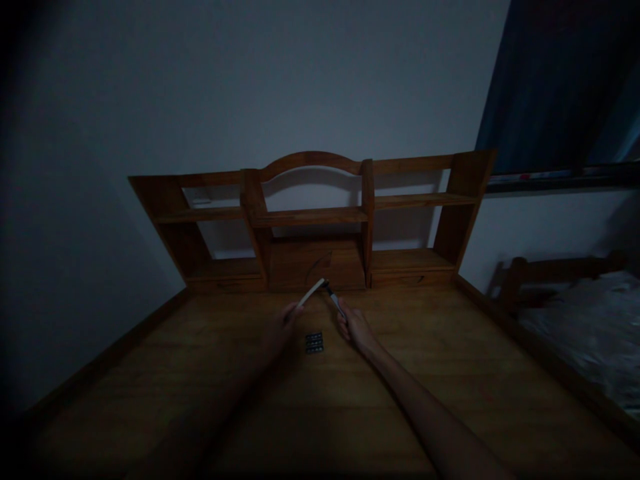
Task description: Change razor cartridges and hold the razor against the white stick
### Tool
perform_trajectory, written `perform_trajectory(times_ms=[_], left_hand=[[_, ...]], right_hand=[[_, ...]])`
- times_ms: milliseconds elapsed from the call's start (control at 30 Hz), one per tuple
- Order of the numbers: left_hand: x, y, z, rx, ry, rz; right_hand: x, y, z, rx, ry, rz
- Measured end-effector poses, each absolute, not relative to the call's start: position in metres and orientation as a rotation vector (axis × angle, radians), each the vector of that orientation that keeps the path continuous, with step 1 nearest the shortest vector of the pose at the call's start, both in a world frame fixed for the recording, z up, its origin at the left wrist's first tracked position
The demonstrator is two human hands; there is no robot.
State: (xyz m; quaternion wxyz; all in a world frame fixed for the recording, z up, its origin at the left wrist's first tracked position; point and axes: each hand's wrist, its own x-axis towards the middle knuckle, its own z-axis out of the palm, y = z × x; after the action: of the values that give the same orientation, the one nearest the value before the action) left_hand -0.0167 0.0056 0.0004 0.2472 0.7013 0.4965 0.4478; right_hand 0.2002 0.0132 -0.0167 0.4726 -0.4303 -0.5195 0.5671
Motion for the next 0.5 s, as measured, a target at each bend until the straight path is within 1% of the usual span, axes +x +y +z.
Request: perform_trajectory(times_ms=[200,500], left_hand=[[-0.018,0.009,-0.003,1.915,1.322,1.234],[-0.018,0.01,-0.003,1.928,1.305,1.242]], right_hand=[[0.203,0.003,-0.013,-1.173,-1.421,1.119],[0.203,-0.001,-0.005,-1.23,-1.517,0.905]])
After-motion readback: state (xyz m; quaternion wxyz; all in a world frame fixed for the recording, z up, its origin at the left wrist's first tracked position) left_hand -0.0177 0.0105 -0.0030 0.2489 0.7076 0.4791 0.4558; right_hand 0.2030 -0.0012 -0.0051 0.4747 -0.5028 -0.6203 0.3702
